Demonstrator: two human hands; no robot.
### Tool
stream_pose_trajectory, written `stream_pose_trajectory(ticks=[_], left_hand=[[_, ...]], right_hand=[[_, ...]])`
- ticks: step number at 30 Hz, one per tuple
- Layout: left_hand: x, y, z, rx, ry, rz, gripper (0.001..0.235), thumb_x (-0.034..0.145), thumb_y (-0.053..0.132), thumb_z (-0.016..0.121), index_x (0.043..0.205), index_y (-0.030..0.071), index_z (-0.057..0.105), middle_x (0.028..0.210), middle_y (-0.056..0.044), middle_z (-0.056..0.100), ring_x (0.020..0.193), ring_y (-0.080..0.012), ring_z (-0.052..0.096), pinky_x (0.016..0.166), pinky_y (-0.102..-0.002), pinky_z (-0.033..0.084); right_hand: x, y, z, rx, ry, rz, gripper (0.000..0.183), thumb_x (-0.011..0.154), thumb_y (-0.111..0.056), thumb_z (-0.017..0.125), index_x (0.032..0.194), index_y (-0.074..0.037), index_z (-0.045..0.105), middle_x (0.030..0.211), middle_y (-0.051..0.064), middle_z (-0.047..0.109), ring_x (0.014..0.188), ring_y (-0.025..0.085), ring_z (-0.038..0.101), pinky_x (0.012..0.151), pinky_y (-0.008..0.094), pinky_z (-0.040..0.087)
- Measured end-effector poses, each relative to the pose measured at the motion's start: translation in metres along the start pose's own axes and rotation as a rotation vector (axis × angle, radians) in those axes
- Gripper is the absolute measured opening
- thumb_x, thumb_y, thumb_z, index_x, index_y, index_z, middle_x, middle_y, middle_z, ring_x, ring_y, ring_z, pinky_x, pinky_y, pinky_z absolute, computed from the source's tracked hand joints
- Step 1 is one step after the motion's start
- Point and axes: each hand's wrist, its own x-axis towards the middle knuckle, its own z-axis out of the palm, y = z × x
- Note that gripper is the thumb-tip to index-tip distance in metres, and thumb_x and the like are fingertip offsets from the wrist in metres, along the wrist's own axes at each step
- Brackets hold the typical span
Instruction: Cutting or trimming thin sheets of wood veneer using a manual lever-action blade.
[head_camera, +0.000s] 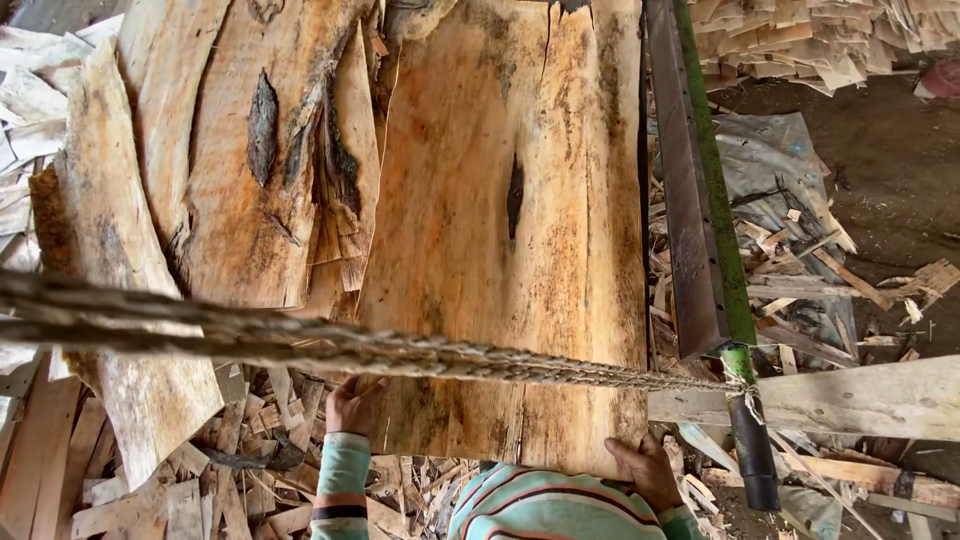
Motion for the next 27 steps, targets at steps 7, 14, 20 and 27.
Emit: stream_pose_trajectory(ticks=[7,14,20,27], left_hand=[[0.032,-0.045,0.017,0.114,0.024,-0.131,0.054,0.077,0.023,0.086,0.125,0.005,0.071,0.123,-0.012,0.077,0.109,-0.0275,0.073,0.100,-0.041,0.058],[-0.003,-0.060,0.102,-0.277,0.085,-0.290,0.055,0.081,0.011,0.077,0.132,-0.004,0.063,0.124,-0.020,0.074,0.110,-0.0351,0.071,0.100,-0.042,0.060],[-0.028,-0.091,0.186,-0.716,-0.105,-0.465,0.072,0.078,-0.004,0.077,0.144,-0.001,0.049,0.127,-0.022,0.071,0.114,-0.0376,0.070,0.104,-0.047,0.057],[-0.040,-0.137,0.221,-0.501,-0.351,-0.486,0.069,0.083,0.004,0.074,0.147,0.004,0.048,0.130,-0.020,0.070,0.116,-0.0375,0.068,0.104,-0.049,0.057]], right_hand=[[-0.024,-0.071,0.028,-1.124,0.163,-0.781,0.030,0.094,-0.022,0.065,0.119,-0.013,0.080,0.096,0.016,0.067,0.089,0.023,0.063,0.079,0.038,0.055],[-0.068,-0.199,0.121,-0.453,0.093,-0.848,0.026,0.103,-0.015,0.069,0.092,0.003,0.053,0.057,-0.003,0.040,0.042,0.012,0.030,0.035,0.029,0.023],[-0.136,-0.285,0.203,-0.424,0.005,-0.911,0.025,0.098,-0.018,0.069,0.079,0.000,0.069,0.049,0.001,0.043,0.038,0.009,0.035,0.033,0.026,0.025],[-0.177,-0.383,0.322,-0.332,-0.337,-0.829,0.019,0.100,-0.019,0.059,0.104,-0.001,0.063,0.066,0.005,0.061,0.045,0.013,0.053,0.037,0.031,0.049]])
